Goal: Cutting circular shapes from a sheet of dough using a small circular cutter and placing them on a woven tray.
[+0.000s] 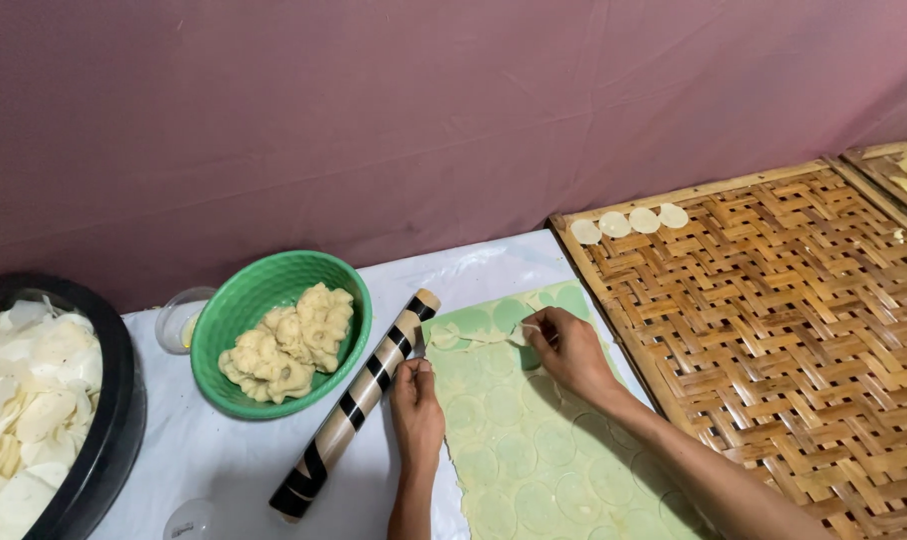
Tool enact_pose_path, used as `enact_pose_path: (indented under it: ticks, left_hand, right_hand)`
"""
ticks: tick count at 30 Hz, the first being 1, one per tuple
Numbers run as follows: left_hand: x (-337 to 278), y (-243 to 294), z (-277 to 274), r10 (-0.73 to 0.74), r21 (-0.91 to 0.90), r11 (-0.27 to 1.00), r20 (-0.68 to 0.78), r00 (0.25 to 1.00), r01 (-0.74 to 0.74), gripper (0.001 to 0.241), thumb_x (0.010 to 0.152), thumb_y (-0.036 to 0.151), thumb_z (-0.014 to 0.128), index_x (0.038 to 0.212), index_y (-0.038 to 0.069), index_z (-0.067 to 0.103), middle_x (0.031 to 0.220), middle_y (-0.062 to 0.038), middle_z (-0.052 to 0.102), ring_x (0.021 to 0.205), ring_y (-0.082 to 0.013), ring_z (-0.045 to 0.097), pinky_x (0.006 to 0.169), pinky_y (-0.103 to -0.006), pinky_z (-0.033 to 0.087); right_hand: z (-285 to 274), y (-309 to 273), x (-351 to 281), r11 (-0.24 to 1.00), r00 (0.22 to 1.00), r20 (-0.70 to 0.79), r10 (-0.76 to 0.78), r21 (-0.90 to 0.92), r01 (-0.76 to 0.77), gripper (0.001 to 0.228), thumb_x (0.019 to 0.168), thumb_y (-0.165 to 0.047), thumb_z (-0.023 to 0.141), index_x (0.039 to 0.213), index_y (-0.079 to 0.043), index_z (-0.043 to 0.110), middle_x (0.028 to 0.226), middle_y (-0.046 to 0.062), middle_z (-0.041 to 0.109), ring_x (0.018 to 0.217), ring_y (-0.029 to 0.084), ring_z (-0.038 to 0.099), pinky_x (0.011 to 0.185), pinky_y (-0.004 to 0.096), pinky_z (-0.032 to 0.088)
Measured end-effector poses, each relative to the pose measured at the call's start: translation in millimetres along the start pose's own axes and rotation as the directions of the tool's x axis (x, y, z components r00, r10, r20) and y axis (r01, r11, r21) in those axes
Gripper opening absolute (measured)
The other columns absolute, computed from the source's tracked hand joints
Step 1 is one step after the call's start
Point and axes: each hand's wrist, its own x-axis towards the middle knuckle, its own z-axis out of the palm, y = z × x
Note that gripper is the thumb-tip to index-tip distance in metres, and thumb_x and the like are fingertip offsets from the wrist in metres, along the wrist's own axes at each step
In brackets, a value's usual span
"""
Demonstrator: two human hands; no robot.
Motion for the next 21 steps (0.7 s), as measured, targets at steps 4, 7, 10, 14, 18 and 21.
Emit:
enact_pose_path:
  ticks: [4, 7, 10, 14, 18, 21]
  left_hand:
    - [4.4, -11.7, 0.1, 0.015, -0.022, 1.000, 0.004, 1.000, -0.015, 0.023, 0.104, 0.025, 0.049, 0.090, 0.008, 0.056, 0.072, 0.000, 0.039, 0.063, -0.0139, 0.032, 0.062, -0.0313, 0.031]
    - [7.5, -16.1, 1.1, 0.005, -0.017, 1.000, 0.001, 1.000, -0.005, 0.023, 0.104, 0.025, 0.050, 0.093, 0.007, 0.060, 0.074, -0.002, 0.045, 0.066, -0.0152, 0.036, 0.064, -0.0316, 0.034]
    - [9.2, -19.7, 2.0, 0.003, 0.000, 1.000, -0.011, 1.000, -0.003, 0.024, 0.104, 0.025, 0.051, 0.091, 0.007, 0.059, 0.071, -0.002, 0.043, 0.064, -0.0149, 0.036, 0.062, -0.0325, 0.033]
    - [16.4, -36.8, 2.6, 0.012, -0.009, 1.000, -0.017, 1.000, -0.012, 0.024, 0.106, 0.025, 0.051, 0.092, 0.007, 0.059, 0.078, -0.003, 0.050, 0.074, -0.0160, 0.046, 0.072, -0.0306, 0.038]
    - [12.5, -19.5, 2.6, -0.042, 0.107, 0.993, -0.060, 0.997, 0.048, 0.027, 0.107, 0.026, 0.051, 0.095, 0.005, 0.061, 0.081, -0.007, 0.059, 0.079, -0.0200, 0.053, 0.078, -0.0329, 0.042]
    - [16.3, -24.7, 1.3, -0.058, 0.197, 0.978, -0.080, 0.995, 0.073, 0.031, 0.105, 0.031, 0.051, 0.095, 0.006, 0.065, 0.078, -0.008, 0.062, 0.072, -0.0219, 0.053, 0.071, -0.0357, 0.041]
  right_hand:
    - [-7.1, 27.5, 17.4, 0.991, 0.982, -0.141, -0.122, -0.067, 0.114, 0.017, 0.097, -0.014, 0.063, 0.110, -0.007, 0.071, 0.104, 0.012, 0.076, 0.082, 0.025, 0.075, 0.072, 0.036, 0.065]
    - [-31.0, 32.3, 29.9, 0.996, 0.990, -0.132, 0.056, 0.075, -0.046, 0.021, 0.099, -0.015, 0.064, 0.117, -0.010, 0.071, 0.117, 0.013, 0.077, 0.097, 0.025, 0.077, 0.087, 0.040, 0.066]
    - [-62.6, 50.8, 51.2, 0.982, 0.969, -0.224, 0.102, 0.177, -0.063, 0.021, 0.100, -0.013, 0.063, 0.119, -0.008, 0.071, 0.117, 0.015, 0.076, 0.102, 0.028, 0.076, 0.092, 0.038, 0.064]
    - [-105.9, 103.4, 89.2, 0.983, 0.955, -0.239, 0.176, 0.002, -0.181, 0.025, 0.105, -0.019, 0.060, 0.125, -0.008, 0.070, 0.110, 0.018, 0.076, 0.066, 0.021, 0.064, 0.055, 0.033, 0.053]
    - [-139.1, 154.0, 122.4, 0.991, 0.913, -0.405, 0.056, -0.090, -0.101, 0.021, 0.104, -0.016, 0.061, 0.117, -0.004, 0.074, 0.117, 0.018, 0.075, 0.097, 0.030, 0.074, 0.089, 0.048, 0.061]
    - [-164.2, 201.0, 159.2, 0.993, 0.859, -0.502, 0.104, -0.002, -0.122, 0.019, 0.104, -0.016, 0.065, 0.116, -0.007, 0.075, 0.130, 0.020, 0.067, 0.107, 0.034, 0.070, 0.087, 0.046, 0.062]
